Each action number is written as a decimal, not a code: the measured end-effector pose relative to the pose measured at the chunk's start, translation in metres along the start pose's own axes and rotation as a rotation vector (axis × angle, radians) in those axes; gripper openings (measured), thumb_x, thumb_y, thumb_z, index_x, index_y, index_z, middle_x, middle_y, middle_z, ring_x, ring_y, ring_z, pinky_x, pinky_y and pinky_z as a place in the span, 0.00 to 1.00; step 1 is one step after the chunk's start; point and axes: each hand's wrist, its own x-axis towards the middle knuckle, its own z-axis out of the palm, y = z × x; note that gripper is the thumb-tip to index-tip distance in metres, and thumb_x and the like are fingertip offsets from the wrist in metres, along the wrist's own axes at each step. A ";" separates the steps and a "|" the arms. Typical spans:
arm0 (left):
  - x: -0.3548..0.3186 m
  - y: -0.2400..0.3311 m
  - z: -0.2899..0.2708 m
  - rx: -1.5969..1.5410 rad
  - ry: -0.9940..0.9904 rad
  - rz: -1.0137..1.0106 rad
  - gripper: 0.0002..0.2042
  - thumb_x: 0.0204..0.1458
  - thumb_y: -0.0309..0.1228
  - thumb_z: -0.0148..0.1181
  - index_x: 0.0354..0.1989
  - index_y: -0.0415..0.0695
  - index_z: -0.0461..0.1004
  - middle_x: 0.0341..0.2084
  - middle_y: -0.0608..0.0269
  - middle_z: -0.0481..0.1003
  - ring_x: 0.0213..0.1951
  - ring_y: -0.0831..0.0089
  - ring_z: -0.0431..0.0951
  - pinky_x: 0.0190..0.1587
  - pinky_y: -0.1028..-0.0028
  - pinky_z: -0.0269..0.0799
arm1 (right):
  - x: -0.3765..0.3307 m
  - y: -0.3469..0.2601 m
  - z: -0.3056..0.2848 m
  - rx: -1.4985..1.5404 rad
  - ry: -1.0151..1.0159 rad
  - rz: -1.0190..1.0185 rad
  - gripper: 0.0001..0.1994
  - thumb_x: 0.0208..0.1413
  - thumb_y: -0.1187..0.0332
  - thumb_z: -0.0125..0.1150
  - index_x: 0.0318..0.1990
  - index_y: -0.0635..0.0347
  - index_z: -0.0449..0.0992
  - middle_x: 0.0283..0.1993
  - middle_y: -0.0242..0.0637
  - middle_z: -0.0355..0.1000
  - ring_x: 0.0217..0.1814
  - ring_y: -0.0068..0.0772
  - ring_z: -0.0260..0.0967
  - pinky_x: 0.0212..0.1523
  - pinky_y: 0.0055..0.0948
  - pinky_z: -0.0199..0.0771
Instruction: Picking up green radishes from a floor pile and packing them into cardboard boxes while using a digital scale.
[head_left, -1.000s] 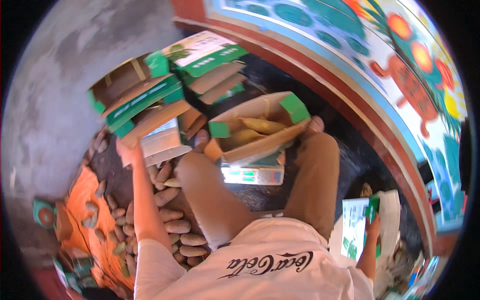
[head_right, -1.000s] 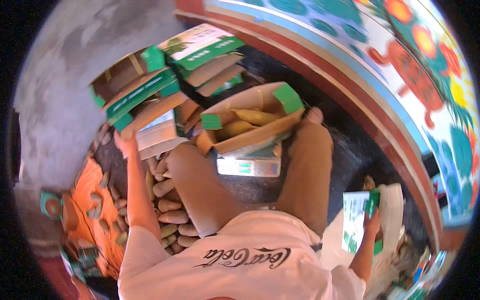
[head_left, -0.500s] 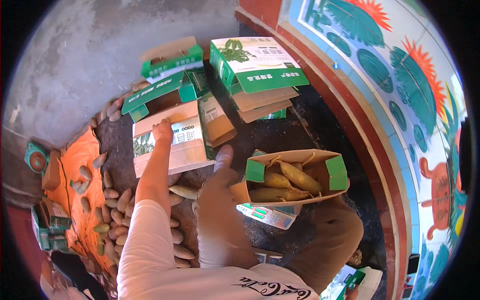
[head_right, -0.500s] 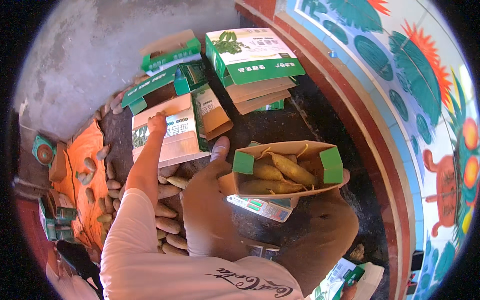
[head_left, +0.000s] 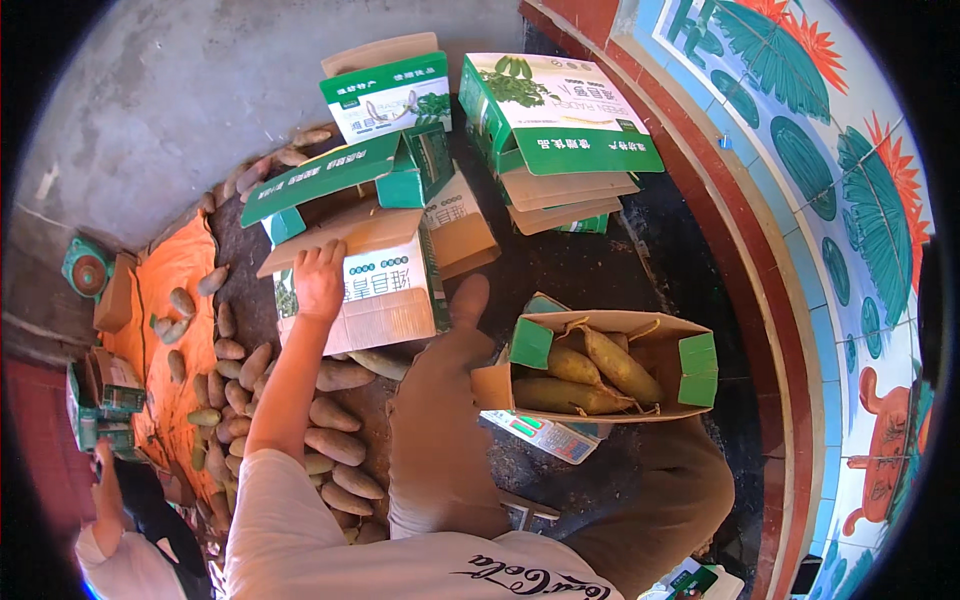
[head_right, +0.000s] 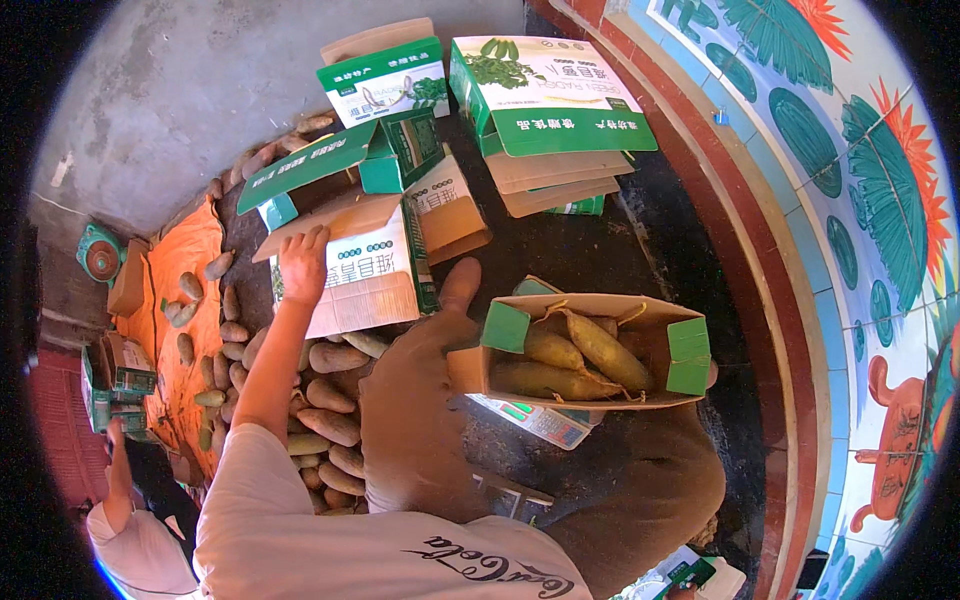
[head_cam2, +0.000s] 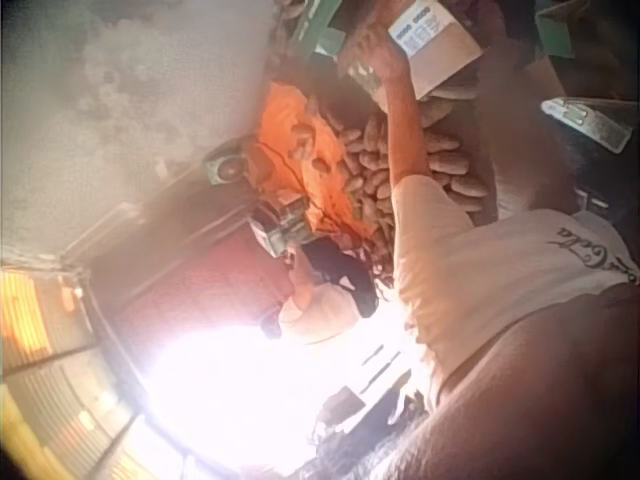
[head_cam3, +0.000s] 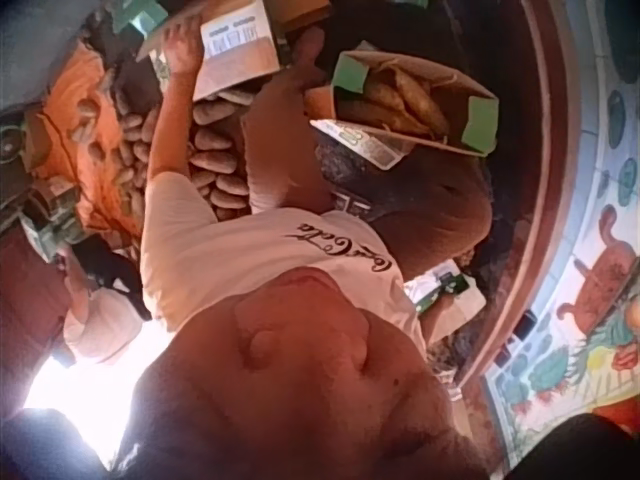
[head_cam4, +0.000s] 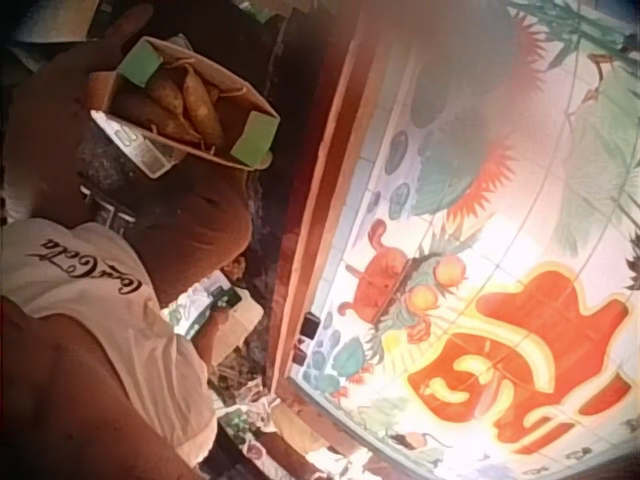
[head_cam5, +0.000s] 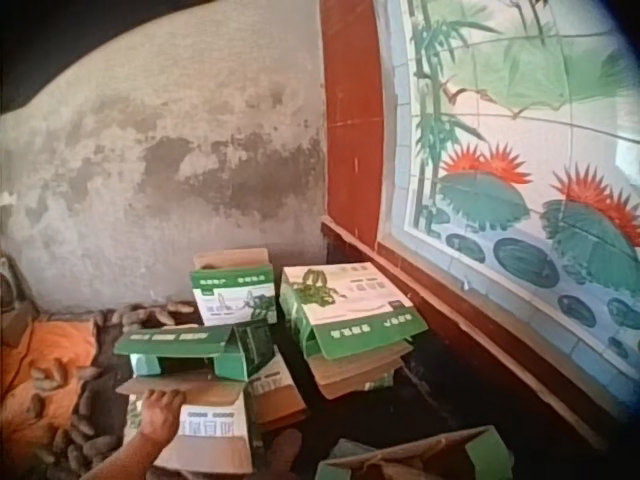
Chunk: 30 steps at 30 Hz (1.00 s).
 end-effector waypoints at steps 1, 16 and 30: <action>-0.008 0.005 -0.006 0.000 0.000 -0.006 0.14 0.41 0.25 0.50 0.39 0.43 0.71 0.37 0.63 0.73 0.33 0.67 0.71 0.37 0.68 0.64 | 0.002 -0.001 -0.007 -0.002 0.000 0.001 0.22 0.34 0.49 0.60 0.29 0.60 0.72 0.21 0.35 0.70 0.21 0.40 0.69 0.22 0.35 0.70; -0.050 0.043 0.061 -0.257 -0.073 -0.205 0.13 0.40 0.24 0.50 0.37 0.44 0.71 0.40 0.64 0.73 0.37 0.66 0.71 0.38 0.68 0.69 | 0.010 0.009 -0.067 -0.041 -0.035 0.030 0.25 0.37 0.48 0.58 0.35 0.62 0.69 0.27 0.38 0.69 0.27 0.41 0.68 0.30 0.35 0.66; -0.041 0.043 0.086 -0.398 -0.072 -0.201 0.13 0.44 0.24 0.50 0.39 0.46 0.73 0.43 0.64 0.73 0.42 0.62 0.71 0.43 0.66 0.68 | 0.014 0.026 -0.075 -0.077 -0.103 0.063 0.28 0.40 0.47 0.56 0.40 0.63 0.66 0.32 0.40 0.69 0.33 0.42 0.68 0.38 0.35 0.62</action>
